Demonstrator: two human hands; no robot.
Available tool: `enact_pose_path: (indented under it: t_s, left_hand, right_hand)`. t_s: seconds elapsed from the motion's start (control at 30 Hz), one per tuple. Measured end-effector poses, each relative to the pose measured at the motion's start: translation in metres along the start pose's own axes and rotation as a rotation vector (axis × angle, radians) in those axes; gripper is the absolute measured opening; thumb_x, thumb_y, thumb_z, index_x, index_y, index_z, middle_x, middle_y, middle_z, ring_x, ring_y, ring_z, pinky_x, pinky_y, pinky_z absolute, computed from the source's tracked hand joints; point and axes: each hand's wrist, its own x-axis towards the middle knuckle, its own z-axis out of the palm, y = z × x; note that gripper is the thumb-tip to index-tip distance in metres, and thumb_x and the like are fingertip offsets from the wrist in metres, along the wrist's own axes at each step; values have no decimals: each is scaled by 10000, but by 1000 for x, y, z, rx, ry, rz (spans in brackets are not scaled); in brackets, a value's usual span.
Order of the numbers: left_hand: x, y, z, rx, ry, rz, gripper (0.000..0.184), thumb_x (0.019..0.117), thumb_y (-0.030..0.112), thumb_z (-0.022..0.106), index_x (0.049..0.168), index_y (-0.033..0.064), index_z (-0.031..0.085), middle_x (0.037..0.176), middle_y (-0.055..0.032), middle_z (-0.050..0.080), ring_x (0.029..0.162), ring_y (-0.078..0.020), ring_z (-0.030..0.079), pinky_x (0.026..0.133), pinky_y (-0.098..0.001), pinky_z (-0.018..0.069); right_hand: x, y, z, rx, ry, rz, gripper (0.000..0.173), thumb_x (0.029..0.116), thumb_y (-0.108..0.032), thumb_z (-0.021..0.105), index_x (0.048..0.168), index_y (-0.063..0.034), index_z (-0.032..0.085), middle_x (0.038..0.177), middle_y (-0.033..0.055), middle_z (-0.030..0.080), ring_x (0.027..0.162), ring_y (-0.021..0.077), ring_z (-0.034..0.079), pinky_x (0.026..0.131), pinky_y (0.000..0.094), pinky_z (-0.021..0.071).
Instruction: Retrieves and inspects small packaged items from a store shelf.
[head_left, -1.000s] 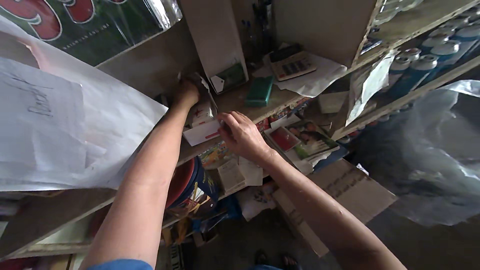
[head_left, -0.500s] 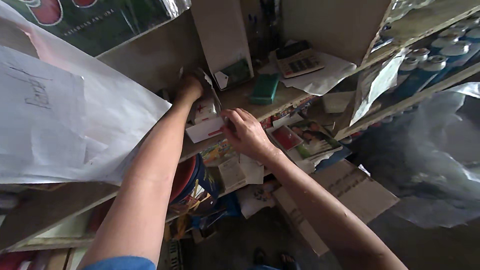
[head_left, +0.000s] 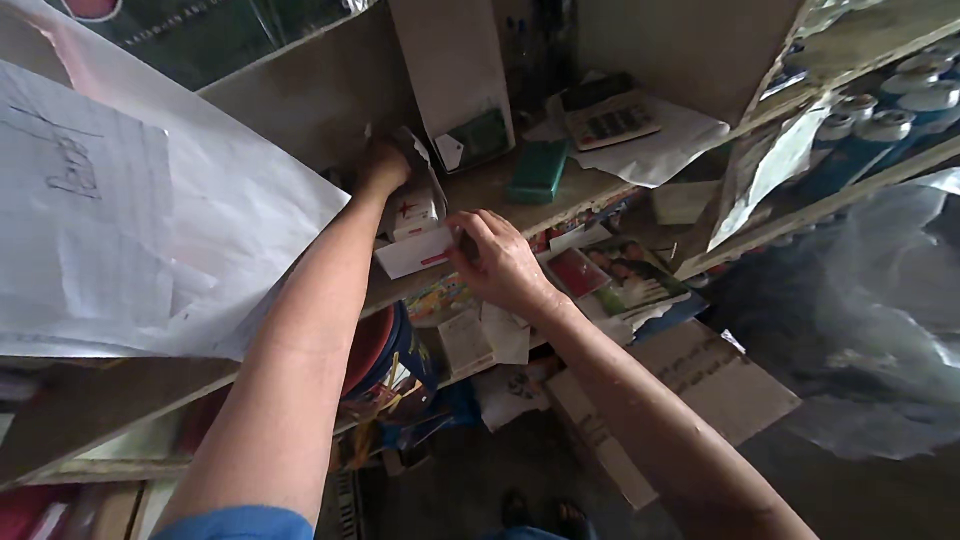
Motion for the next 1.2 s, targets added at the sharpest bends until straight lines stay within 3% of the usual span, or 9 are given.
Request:
enact_pose_path:
  t_s: [0.2, 0.43, 0.57, 0.67, 0.8, 0.93, 1.0, 1.07, 1.2]
  left_hand:
    - [-12, 7, -19, -22, -23, -3, 529, 891, 169, 748, 1300, -118, 573, 1368, -344, 548, 1309, -495, 518, 1068, -669, 407]
    - [-9, 5, 0, 74, -34, 4, 524, 930, 329, 721, 1251, -73, 620, 1310, -310, 599, 1236, -476, 581, 1004, -667, 461]
    - [-26, 24, -20, 160, -87, 34, 440, 924, 176, 724, 1220, -130, 612, 1317, -351, 575, 1258, -511, 553, 1020, -679, 443]
    - [-40, 32, -32, 137, -110, 71, 556, 879, 80, 750, 1360, -101, 536, 1353, -348, 557, 1276, -522, 536, 1028, -697, 427]
    - [-72, 51, -56, 157, -95, 36, 360, 938, 155, 719, 1151, -126, 649, 1211, -377, 621, 1189, -558, 577, 969, -734, 431]
    - [-84, 33, -39, -141, 282, 286, 375, 954, 199, 685, 1185, -90, 619, 1226, -391, 573, 1157, -596, 549, 917, -784, 427]
    - [-108, 49, -28, -321, 373, 388, 392, 1016, 198, 591, 1289, -82, 568, 1222, -353, 609, 1136, -501, 613, 937, -682, 481]
    - [-156, 67, -23, -529, 468, 519, 362, 1027, 171, 583, 1223, -132, 589, 1111, -331, 651, 1010, -391, 659, 889, -532, 529]
    - [-242, 72, -21, -787, 307, 950, 445, 1026, 283, 589, 1200, -126, 604, 1091, -261, 668, 991, -224, 674, 879, -381, 571]
  right_hand:
    - [0, -1, 1, -37, -21, 9, 333, 929, -137, 673, 1233, -4, 655, 1106, 158, 706, 1044, 323, 691, 1008, 513, 513]
    - [-2, 0, 3, -84, -26, -2, 335, 944, -163, 649, 1247, -23, 647, 1055, 141, 709, 1010, 315, 698, 1001, 505, 520]
    - [-1, 0, 1, -75, -21, 13, 338, 945, -156, 647, 1249, -10, 644, 1045, 143, 711, 996, 311, 700, 994, 509, 521]
    - [0, -3, 2, -82, -22, 65, 350, 922, -166, 694, 1237, -16, 661, 1064, 151, 714, 1018, 314, 697, 1003, 513, 518]
    - [4, -11, 2, -104, -38, 168, 326, 938, -201, 696, 1229, -53, 692, 1137, 153, 706, 1095, 311, 668, 1006, 483, 511]
    - [1, -4, 10, -138, 46, 134, 332, 941, -185, 694, 1255, -81, 715, 1303, 175, 667, 1230, 319, 624, 1087, 473, 471]
    - [-4, -2, 10, -167, 102, 103, 337, 943, -176, 702, 1264, -75, 721, 1361, 204, 630, 1298, 355, 577, 1150, 485, 416]
    - [-12, -6, 5, -203, 136, 56, 354, 934, -165, 710, 1270, -52, 716, 1385, 233, 608, 1337, 374, 545, 1180, 490, 380]
    - [-52, -49, -35, -359, 5, 64, 335, 907, -167, 721, 1212, -31, 737, 1256, 216, 684, 1274, 378, 590, 1166, 483, 390]
